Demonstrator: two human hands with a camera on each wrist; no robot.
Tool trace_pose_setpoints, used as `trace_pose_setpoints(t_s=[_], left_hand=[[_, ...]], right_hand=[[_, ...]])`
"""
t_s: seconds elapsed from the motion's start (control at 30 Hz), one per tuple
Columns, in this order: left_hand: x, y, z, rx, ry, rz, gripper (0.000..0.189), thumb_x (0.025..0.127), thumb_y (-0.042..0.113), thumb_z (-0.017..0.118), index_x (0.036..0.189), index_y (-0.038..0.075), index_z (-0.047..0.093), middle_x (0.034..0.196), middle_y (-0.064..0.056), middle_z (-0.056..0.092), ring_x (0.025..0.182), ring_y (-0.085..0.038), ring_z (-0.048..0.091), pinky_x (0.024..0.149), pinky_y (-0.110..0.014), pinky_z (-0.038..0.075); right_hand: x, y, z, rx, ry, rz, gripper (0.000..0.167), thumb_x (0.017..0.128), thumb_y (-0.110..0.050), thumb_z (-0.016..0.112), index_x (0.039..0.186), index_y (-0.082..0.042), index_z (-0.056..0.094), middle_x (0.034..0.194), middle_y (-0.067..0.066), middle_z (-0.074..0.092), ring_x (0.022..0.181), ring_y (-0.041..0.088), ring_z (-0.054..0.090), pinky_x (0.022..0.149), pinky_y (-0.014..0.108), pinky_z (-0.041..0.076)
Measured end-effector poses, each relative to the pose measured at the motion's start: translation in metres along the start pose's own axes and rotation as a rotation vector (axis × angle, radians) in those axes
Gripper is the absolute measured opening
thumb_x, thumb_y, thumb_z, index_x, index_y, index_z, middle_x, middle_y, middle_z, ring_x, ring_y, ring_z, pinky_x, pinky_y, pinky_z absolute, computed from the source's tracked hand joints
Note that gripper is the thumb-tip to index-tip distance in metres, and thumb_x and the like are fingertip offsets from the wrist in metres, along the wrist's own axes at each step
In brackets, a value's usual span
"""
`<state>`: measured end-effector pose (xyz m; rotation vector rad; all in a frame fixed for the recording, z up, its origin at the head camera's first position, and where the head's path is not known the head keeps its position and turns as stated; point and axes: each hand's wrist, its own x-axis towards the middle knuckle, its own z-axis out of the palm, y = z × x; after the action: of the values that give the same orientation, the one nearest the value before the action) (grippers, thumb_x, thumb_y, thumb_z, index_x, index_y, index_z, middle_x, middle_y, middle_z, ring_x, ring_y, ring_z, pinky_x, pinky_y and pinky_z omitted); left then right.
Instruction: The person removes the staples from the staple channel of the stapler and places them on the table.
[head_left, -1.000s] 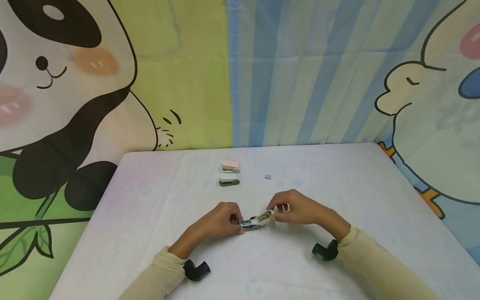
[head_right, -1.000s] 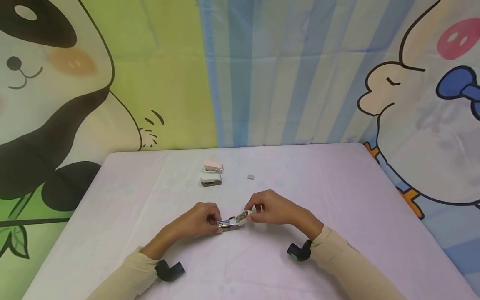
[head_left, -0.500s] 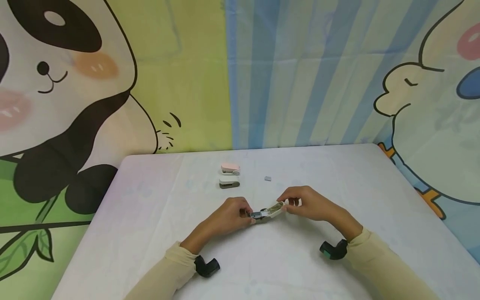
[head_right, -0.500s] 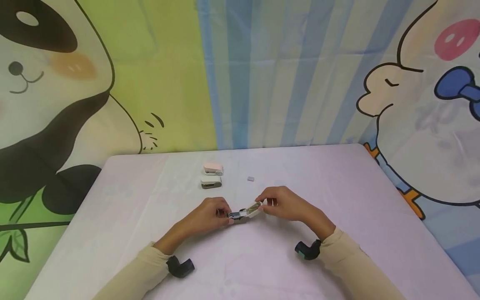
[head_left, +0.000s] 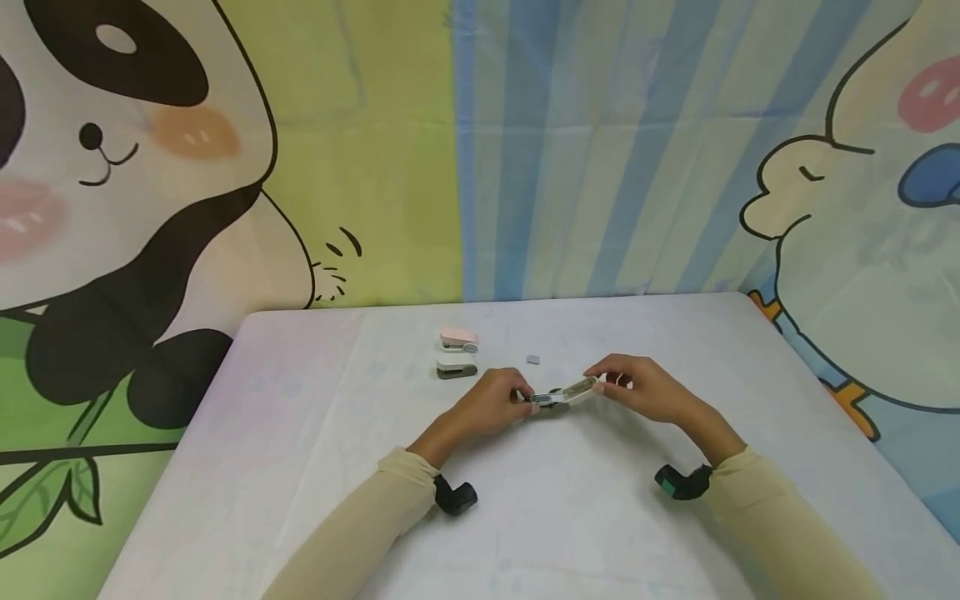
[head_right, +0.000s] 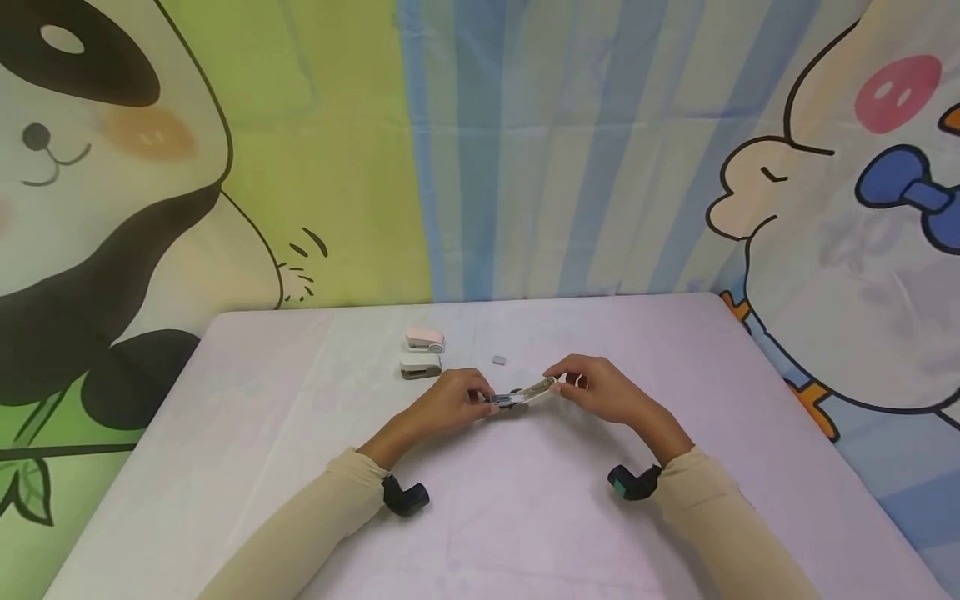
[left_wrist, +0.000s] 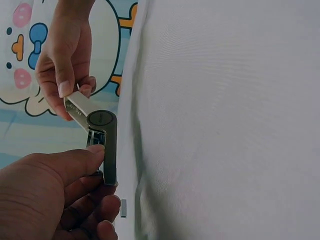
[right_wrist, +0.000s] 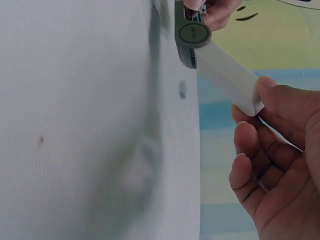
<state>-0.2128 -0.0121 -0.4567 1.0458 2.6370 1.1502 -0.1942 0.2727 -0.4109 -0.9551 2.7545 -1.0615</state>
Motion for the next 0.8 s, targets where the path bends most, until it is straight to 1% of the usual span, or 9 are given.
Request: trace_pose_setpoints(t_s=[0.13, 0.27, 0.43, 0.5, 0.67, 0.8], left_hand=[[0.016, 0.005, 0.009, 0.004, 0.0, -0.022, 0.017, 0.087, 0.018, 0.074, 0.099, 0.005, 0.075, 0.086, 0.005, 0.062, 0.07, -0.004, 0.054, 0.06, -0.019, 0.045], [0.033, 0.011, 0.018, 0.031, 0.011, -0.025, 0.017, 0.088, 0.019, 0.073, 0.098, 0.005, 0.075, 0.087, 0.003, 0.061, 0.069, -0.005, 0.052, 0.058, -0.018, 0.043], [0.055, 0.016, 0.027, 0.055, 0.019, -0.045, 0.017, 0.089, 0.019, 0.072, 0.098, 0.005, 0.076, 0.088, 0.003, 0.061, 0.074, -0.006, 0.052, 0.063, -0.018, 0.043], [0.062, 0.018, 0.03, 0.082, 0.017, -0.046, 0.016, 0.089, 0.019, 0.072, 0.098, 0.006, 0.076, 0.088, 0.003, 0.061, 0.076, -0.006, 0.053, 0.066, -0.018, 0.043], [0.073, 0.021, 0.04, 0.174, 0.044, -0.034, 0.016, 0.09, 0.018, 0.072, 0.099, 0.006, 0.076, 0.089, 0.002, 0.063, 0.082, -0.009, 0.054, 0.073, -0.02, 0.043], [0.079, 0.019, 0.042, 0.216, 0.073, -0.042, 0.017, 0.09, 0.019, 0.071, 0.101, 0.007, 0.076, 0.092, 0.001, 0.065, 0.085, -0.012, 0.054, 0.075, -0.021, 0.042]], right_hand=[[-0.002, 0.01, -0.008, -0.039, 0.025, 0.025, 0.025, 0.095, -0.013, 0.064, 0.118, -0.003, 0.067, 0.103, -0.002, 0.064, 0.083, 0.014, 0.055, 0.072, 0.034, 0.049], [-0.004, 0.021, -0.017, -0.065, 0.055, 0.049, 0.025, 0.095, -0.011, 0.063, 0.119, -0.004, 0.066, 0.105, 0.002, 0.064, 0.085, 0.016, 0.056, 0.072, 0.035, 0.05], [-0.008, 0.034, -0.027, -0.08, 0.094, 0.092, 0.025, 0.096, -0.009, 0.062, 0.12, -0.002, 0.065, 0.104, 0.006, 0.064, 0.084, 0.019, 0.056, 0.07, 0.034, 0.05], [-0.011, 0.039, -0.029, -0.081, 0.107, 0.108, 0.025, 0.096, -0.009, 0.062, 0.12, -0.002, 0.065, 0.106, 0.008, 0.065, 0.083, 0.019, 0.057, 0.069, 0.033, 0.051], [-0.016, 0.05, -0.029, -0.072, 0.128, 0.126, 0.025, 0.096, -0.009, 0.062, 0.119, -0.001, 0.065, 0.107, 0.01, 0.065, 0.081, 0.021, 0.059, 0.068, 0.032, 0.051], [-0.012, 0.057, -0.03, -0.078, 0.131, 0.129, 0.025, 0.095, -0.008, 0.063, 0.119, 0.0, 0.065, 0.104, 0.01, 0.064, 0.08, 0.022, 0.059, 0.065, 0.031, 0.05]])
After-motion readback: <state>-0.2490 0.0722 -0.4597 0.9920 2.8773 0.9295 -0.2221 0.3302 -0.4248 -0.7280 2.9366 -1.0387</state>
